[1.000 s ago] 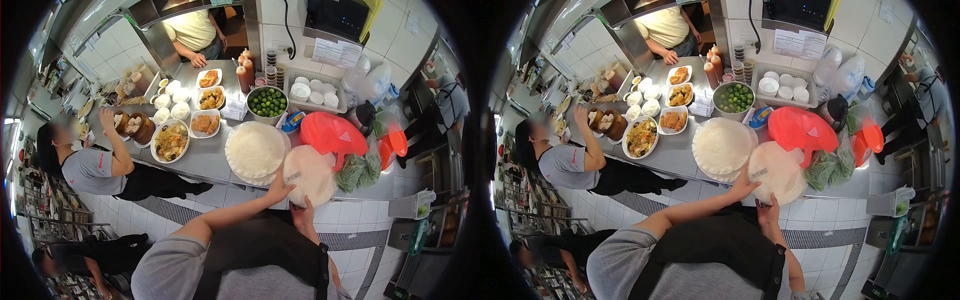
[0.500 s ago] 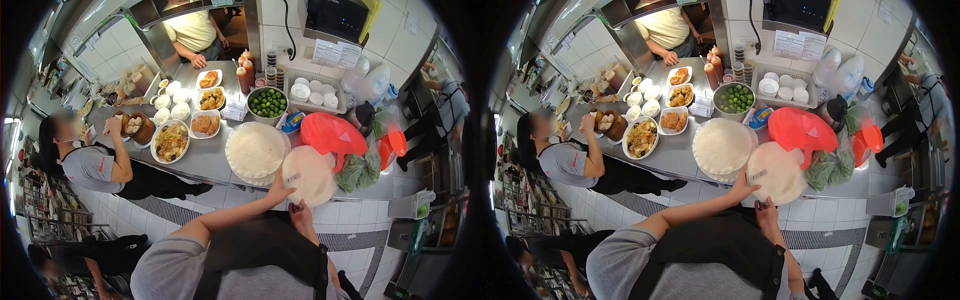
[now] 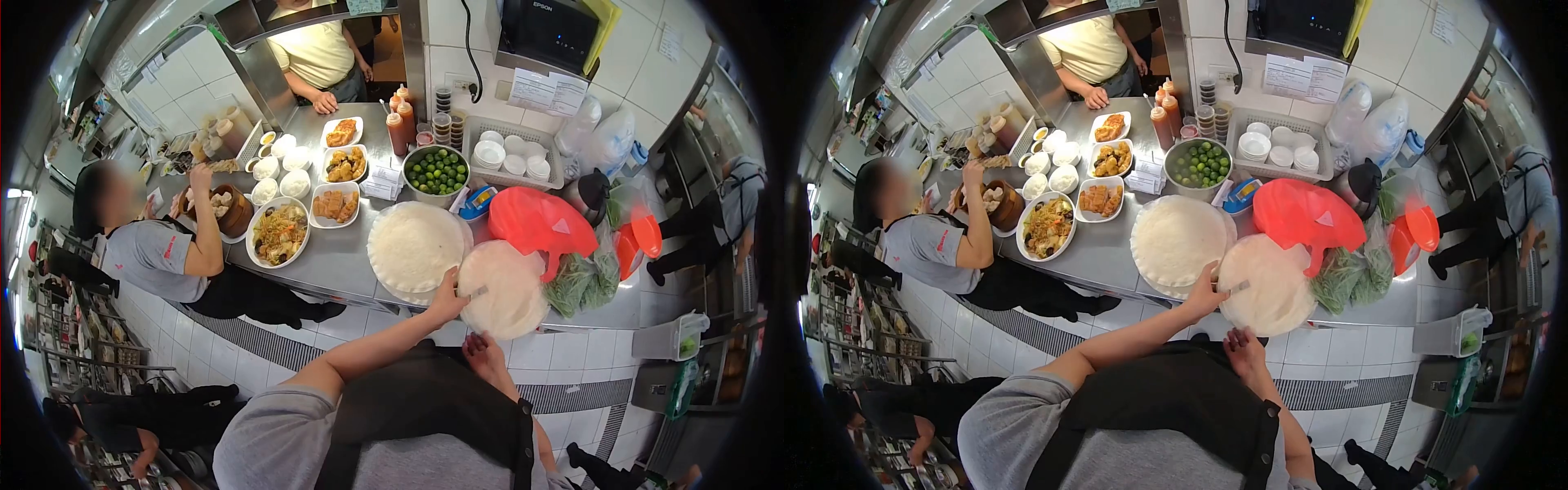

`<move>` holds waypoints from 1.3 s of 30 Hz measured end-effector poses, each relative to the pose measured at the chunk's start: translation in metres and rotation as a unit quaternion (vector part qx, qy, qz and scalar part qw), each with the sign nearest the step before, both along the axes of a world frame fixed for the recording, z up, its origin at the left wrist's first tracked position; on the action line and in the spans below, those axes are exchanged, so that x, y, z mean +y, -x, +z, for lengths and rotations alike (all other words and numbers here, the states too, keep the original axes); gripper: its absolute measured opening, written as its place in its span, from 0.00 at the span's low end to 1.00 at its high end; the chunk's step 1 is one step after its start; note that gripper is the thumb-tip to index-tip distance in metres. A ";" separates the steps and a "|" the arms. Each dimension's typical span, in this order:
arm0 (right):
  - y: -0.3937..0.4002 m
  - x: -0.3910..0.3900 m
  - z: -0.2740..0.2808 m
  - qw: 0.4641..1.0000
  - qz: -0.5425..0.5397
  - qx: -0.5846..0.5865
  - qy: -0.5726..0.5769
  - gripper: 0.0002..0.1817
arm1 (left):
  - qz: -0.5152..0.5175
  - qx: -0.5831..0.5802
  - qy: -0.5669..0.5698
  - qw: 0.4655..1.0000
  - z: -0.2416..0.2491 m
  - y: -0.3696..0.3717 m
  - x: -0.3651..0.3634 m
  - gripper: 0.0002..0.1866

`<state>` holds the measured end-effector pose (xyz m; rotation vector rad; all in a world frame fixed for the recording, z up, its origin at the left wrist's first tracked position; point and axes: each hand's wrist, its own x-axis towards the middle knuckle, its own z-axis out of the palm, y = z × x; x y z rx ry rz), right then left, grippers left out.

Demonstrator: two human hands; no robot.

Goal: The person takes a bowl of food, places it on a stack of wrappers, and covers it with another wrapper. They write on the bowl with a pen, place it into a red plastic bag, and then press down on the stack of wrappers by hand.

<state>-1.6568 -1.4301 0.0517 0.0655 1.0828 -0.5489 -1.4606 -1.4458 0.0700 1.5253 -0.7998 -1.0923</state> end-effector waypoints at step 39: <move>0.005 -0.168 0.044 0.328 0.393 0.509 0.691 0.41 | -0.199 -0.608 0.145 0.755 0.031 0.011 -0.060 0.57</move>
